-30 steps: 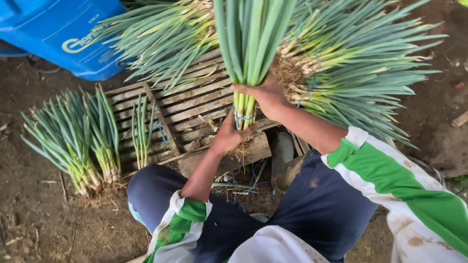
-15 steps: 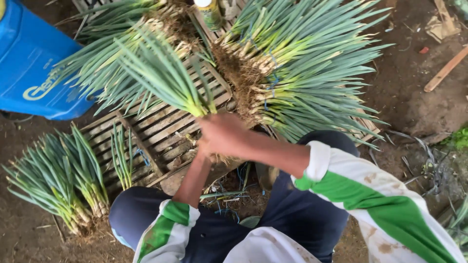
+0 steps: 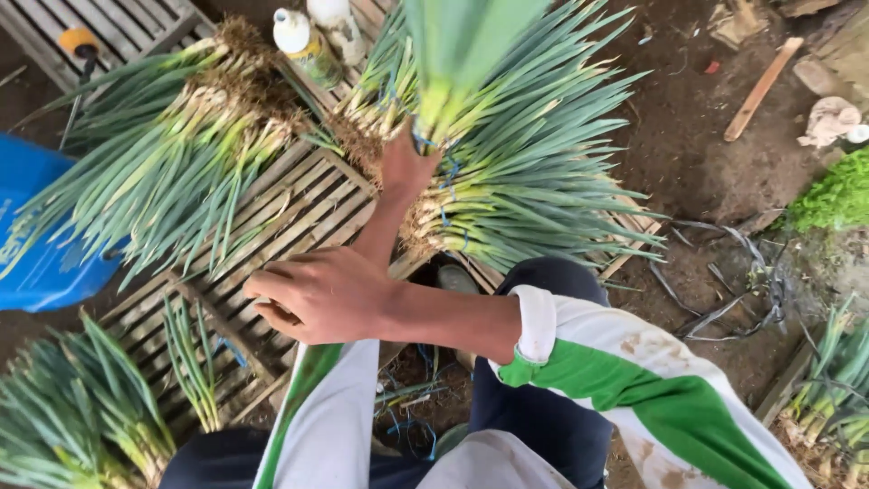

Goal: Bundling harvested green onions using plastic ties while sitting on the floor.

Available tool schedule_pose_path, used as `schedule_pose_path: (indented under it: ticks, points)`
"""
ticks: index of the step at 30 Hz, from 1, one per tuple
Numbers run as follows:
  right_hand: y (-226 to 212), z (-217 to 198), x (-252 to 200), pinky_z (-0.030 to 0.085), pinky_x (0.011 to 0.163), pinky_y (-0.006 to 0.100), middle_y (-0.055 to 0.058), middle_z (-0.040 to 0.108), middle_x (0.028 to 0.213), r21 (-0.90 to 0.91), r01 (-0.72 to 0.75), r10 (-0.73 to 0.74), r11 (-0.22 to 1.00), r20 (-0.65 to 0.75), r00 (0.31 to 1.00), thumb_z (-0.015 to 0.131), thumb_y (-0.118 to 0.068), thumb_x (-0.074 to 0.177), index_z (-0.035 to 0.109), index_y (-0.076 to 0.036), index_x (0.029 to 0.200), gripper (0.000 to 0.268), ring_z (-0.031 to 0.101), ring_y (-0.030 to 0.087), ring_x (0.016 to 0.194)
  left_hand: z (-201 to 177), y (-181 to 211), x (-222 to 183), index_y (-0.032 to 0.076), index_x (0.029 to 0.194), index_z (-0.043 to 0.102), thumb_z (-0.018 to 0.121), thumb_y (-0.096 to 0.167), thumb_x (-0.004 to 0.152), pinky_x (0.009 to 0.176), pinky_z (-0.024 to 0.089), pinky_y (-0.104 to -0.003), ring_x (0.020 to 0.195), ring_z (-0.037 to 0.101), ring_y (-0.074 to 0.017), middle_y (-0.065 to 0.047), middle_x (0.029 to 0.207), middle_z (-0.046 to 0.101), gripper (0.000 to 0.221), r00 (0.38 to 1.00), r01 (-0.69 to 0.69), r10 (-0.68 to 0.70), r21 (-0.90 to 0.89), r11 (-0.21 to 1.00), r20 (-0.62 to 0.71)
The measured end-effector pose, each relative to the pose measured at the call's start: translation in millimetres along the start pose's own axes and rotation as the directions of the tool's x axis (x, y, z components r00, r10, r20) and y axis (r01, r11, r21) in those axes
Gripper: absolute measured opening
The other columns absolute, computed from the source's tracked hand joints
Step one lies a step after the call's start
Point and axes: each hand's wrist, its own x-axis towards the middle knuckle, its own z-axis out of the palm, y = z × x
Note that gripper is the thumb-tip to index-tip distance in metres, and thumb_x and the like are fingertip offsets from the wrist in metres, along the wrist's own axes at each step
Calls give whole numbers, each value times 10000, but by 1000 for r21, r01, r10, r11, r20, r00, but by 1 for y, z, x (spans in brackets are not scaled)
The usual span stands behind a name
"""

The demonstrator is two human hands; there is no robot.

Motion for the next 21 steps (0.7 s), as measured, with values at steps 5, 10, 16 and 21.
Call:
schedule_pose_path:
  ticks: [5, 10, 16, 21]
  points:
    - [13, -24, 12, 612, 589, 293, 55, 712, 800, 12, -93, 92, 996, 68, 993, 641, -159, 972, 629, -111, 1006, 60, 730, 200, 633, 46, 18, 8, 182, 1298, 541, 620, 283, 964, 775, 616, -615, 955, 731, -471, -157, 1010, 727, 358, 981, -177, 128, 393, 902, 148]
    - [22, -16, 5, 647, 623, 318, 99, 736, 832, 72, -147, 134, 986, 168, 977, 629, -134, 983, 639, -88, 1043, 77, 742, 217, 647, 56, 20, 1, 184, 1350, 547, 613, 325, 992, 869, 549, -609, 1059, 668, -444, -156, 1131, 673, 390, 957, -290, 250, 436, 852, 149]
    - [19, -19, 8, 652, 633, 310, 101, 755, 889, 78, -136, 115, 988, 222, 968, 626, -134, 987, 646, -87, 1075, 102, 765, 216, 683, 40, 0, -32, 186, 1427, 555, 602, 386, 1034, 1011, 449, -601, 1214, 573, -403, -155, 1313, 592, 443, 914, -398, 374, 537, 744, 160]
    - [50, -1, 12, 623, 713, 382, 13, 721, 854, 99, -282, 218, 954, 412, 885, 606, -131, 958, 663, -194, 1036, 116, 737, 199, 717, 0, -28, -75, 189, 1504, 564, 590, 448, 1075, 1152, 348, -593, 1369, 478, -361, -155, 1495, 512, 501, 875, -448, 452, 647, 617, 175]
